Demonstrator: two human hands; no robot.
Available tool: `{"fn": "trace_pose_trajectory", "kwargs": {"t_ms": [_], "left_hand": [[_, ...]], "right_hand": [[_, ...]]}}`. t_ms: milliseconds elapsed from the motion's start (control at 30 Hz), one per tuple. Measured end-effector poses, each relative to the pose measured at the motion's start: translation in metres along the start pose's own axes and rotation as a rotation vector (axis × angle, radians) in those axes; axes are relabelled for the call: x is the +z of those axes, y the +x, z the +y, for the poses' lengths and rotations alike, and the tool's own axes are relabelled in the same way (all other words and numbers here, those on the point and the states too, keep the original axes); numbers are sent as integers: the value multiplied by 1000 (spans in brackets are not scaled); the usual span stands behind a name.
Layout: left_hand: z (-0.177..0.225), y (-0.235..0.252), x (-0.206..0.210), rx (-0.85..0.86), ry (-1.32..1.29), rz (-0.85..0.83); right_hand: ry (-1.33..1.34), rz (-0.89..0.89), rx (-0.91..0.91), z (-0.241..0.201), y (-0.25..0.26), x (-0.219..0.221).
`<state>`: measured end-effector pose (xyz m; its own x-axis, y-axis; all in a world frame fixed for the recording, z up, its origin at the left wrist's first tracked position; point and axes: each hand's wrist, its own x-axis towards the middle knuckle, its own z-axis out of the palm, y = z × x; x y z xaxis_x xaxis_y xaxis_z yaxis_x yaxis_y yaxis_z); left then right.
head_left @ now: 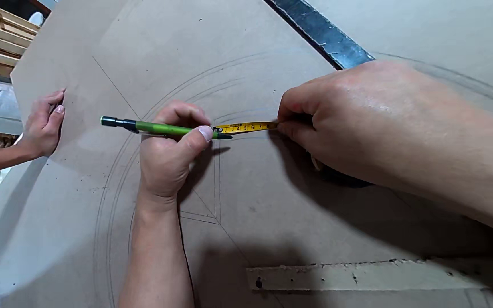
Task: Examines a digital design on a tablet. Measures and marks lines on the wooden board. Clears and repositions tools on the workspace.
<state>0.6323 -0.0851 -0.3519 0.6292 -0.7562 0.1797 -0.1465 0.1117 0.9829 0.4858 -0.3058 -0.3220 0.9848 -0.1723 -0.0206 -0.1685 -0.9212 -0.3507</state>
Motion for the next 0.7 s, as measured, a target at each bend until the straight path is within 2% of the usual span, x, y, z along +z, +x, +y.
{"fn": "trace_pose_trajectory", "kwargs": {"t_ms": [167, 300, 700], "left_hand": [[-3, 3, 6, 61, 82, 145], [-1, 6, 8, 4, 288, 59], [-2, 8, 3, -14, 310, 47]], "right_hand": [[6, -23, -19, 3, 0, -1], [52, -78, 3, 5, 0, -3], [21, 0, -23, 6, 0, 0]]}}
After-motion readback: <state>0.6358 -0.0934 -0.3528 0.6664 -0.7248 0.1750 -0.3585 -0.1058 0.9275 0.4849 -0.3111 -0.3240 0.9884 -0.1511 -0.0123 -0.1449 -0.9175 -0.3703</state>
